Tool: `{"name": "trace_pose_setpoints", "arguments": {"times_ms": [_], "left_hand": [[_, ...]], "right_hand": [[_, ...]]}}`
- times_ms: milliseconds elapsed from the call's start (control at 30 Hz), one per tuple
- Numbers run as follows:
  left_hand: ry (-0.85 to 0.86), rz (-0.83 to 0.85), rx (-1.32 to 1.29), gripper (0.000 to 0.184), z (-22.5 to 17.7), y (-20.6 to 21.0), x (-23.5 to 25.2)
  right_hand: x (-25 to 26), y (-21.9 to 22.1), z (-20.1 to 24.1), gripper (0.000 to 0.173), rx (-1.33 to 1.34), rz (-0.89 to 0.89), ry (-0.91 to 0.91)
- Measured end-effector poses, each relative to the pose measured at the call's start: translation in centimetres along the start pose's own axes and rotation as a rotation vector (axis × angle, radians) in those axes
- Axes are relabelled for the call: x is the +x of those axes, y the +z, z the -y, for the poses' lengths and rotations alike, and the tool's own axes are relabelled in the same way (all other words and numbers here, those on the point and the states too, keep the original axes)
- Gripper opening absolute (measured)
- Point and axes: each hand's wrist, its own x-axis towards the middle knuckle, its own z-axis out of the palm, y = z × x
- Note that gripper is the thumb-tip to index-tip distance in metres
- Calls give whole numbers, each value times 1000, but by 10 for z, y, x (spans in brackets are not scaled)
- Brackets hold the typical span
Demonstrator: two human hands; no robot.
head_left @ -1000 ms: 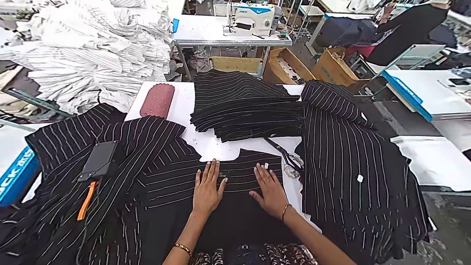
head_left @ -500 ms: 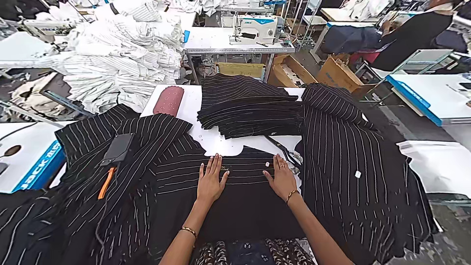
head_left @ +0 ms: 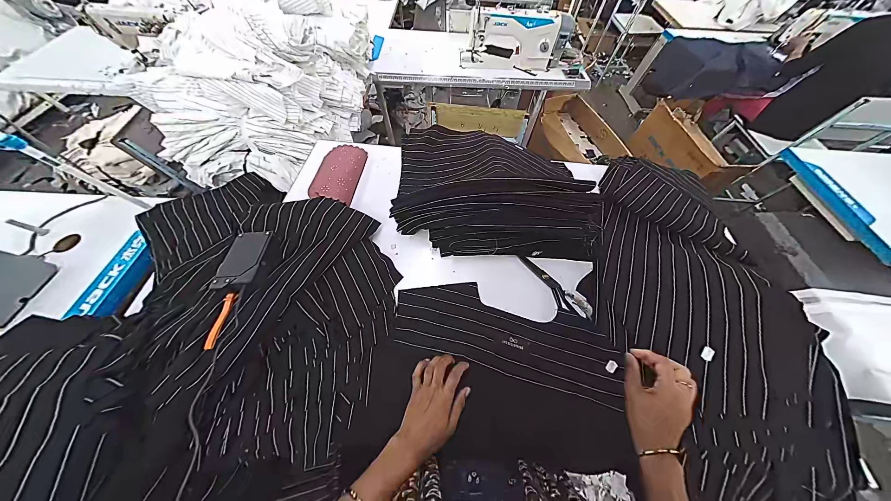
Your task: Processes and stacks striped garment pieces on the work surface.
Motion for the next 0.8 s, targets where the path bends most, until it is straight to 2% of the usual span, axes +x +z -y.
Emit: {"name": "trace_pose_setpoints", "arguments": {"times_ms": [67,133,200,267,333,467,567,633,800], "left_hand": [[-13,-48,40,42,9,4,17],[-18,-49,51,46,18,6,31],[0,-32,64,52,26,7,42],[11,0,90,56,34,8,49],[-3,38,114,57,42,8,55],[-65,26,149,59,61,6,68],[-115,15,148,63,71,4,74],[-148,20,142,64,77,-1,81],[-231,175,47,67,83,-18,96]], "right_hand": [[-17,17,34,18,97,94,-141],[-46,42,76,21,224,304,-303],[-76,68,109,29,312,562,-475],[-90,94,127,42,278,684,-617],[-82,118,134,50,158,650,-716],[-46,142,148,60,51,751,-737],[-29,153,154,66,33,805,-744],[-21,162,159,70,43,777,-752],[-6,172,166,76,118,762,-706]]}}
